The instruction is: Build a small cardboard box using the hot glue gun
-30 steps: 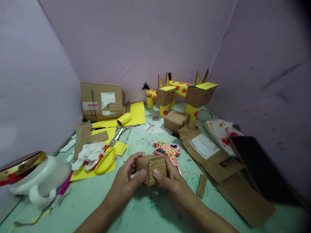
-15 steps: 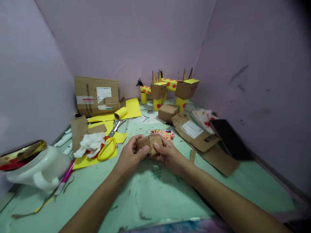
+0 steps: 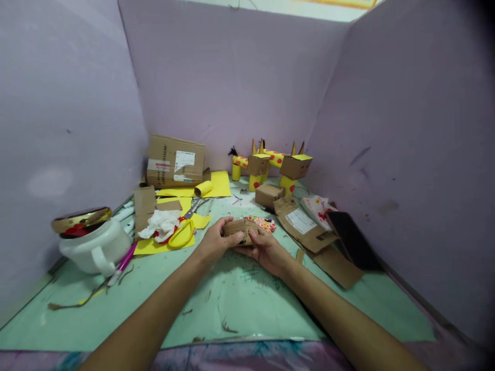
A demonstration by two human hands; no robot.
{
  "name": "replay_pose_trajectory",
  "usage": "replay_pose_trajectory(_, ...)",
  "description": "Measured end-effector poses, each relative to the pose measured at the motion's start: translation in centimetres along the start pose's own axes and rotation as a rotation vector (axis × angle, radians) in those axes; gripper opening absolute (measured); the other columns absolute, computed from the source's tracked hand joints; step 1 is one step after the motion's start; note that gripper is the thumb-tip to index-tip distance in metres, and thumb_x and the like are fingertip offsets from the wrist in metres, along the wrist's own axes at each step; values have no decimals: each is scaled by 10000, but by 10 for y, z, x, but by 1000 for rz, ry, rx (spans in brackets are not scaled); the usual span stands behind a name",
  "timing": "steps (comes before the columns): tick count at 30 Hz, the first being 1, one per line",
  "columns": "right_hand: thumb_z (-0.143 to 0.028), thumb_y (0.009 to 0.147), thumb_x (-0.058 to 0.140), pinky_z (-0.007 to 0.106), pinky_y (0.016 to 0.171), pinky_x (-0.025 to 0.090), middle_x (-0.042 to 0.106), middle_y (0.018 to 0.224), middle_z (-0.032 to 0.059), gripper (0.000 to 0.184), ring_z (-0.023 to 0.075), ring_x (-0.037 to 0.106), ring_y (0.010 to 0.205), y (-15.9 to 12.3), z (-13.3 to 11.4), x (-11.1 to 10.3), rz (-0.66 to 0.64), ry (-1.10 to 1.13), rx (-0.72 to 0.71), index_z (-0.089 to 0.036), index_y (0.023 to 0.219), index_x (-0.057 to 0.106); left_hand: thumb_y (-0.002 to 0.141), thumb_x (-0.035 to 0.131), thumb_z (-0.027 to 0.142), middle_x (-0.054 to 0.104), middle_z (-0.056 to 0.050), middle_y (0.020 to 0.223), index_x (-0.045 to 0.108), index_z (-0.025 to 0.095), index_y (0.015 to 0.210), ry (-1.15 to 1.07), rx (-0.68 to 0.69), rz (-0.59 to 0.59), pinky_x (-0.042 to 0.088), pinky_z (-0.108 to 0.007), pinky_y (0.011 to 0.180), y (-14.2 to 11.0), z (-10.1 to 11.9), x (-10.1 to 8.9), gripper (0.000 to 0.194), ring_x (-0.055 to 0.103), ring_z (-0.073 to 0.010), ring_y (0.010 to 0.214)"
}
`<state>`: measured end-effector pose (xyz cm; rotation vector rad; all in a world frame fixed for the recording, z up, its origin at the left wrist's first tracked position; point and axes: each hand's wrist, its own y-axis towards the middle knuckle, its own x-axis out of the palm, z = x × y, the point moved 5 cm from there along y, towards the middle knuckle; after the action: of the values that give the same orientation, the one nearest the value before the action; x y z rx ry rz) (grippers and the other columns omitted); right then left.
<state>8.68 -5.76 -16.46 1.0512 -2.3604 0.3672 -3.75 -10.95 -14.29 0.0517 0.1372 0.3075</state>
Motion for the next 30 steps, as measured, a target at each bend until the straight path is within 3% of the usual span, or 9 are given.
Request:
replay_pose_trajectory(14, -318, 657, 806, 455, 908, 543, 733, 1043, 87, 448, 266, 674, 1013, -2, -1, 3, -13, 10, -35, -183, 1046, 629, 603, 721, 420, 645, -169, 1155, 544, 89, 1184, 84, 32, 6, 474, -434, 927, -4, 10, 3, 691, 595, -337, 1100)
replay_pose_trajectory(30, -326, 672, 799, 387, 845, 572, 753, 948, 48, 402, 230, 696, 912, -2, -3, 5, -27, 66, -32, -190, 1020, 648, 630, 681, 433, 632, -180, 1169, 517, 76, 1228, 163, 78, 45, 467, -440, 925, -5, 18, 5, 715, 598, -337, 1072)
